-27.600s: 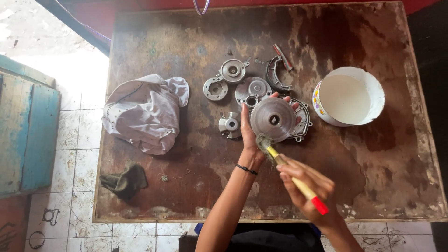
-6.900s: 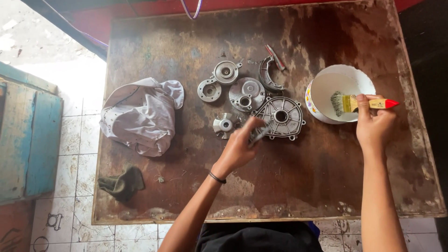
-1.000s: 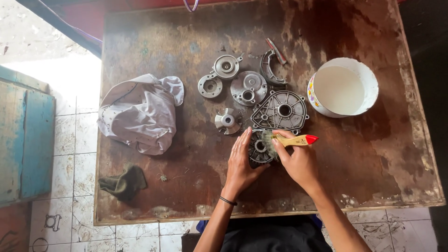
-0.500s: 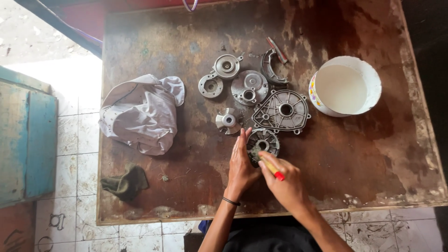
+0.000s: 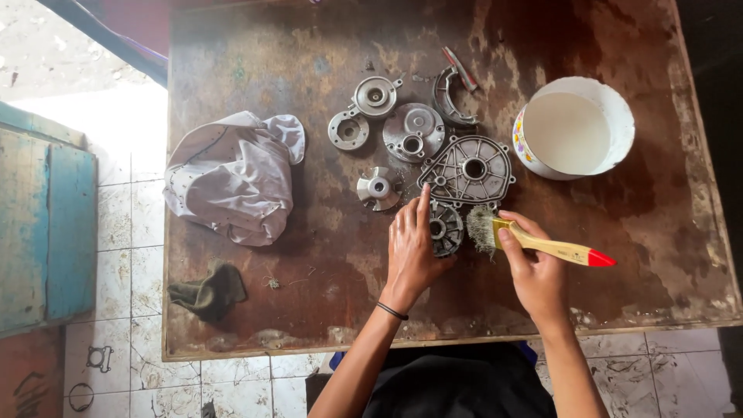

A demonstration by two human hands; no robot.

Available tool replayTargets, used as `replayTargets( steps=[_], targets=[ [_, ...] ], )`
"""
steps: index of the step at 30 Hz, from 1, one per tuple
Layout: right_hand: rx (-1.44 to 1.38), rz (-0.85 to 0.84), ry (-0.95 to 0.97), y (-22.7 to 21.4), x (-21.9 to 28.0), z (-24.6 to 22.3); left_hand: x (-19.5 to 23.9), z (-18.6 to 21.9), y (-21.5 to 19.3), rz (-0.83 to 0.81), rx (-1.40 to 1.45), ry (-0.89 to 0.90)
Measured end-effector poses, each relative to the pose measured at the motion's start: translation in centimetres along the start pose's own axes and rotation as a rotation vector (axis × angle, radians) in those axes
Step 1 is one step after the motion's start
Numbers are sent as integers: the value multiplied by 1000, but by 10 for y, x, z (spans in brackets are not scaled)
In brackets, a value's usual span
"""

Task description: Cleaning several motorcycle engine components using a brush and cleaning solution.

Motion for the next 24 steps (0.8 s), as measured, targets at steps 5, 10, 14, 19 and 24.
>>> replayTargets(
  steps=[5, 10, 14, 19, 24],
  targets=[
    [9, 39, 8, -17, -1, 9, -2, -5, 6, 3, -19, -7],
    [70, 5, -3, 12, -2, 19, 13, -22, 18, 38, 58, 70],
    [23, -1, -219, 56, -15, 12, 12, -21, 15, 109, 54, 142],
    [318, 74, -311, 55, -11, -26, 15, -22, 13, 165, 38, 143],
    [523, -22, -154, 38, -12, -5, 11, -25, 17, 156, 48, 134]
  ],
)
Point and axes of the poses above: each hand's wrist, its own x-axis away from the middle knuckle, its own y-axis out of the palm, z = x × y, the point moved 5 cm from there along -x, towards the middle knuckle, and after that the axes turned 10 degrees about x, right-handed, at the moved point
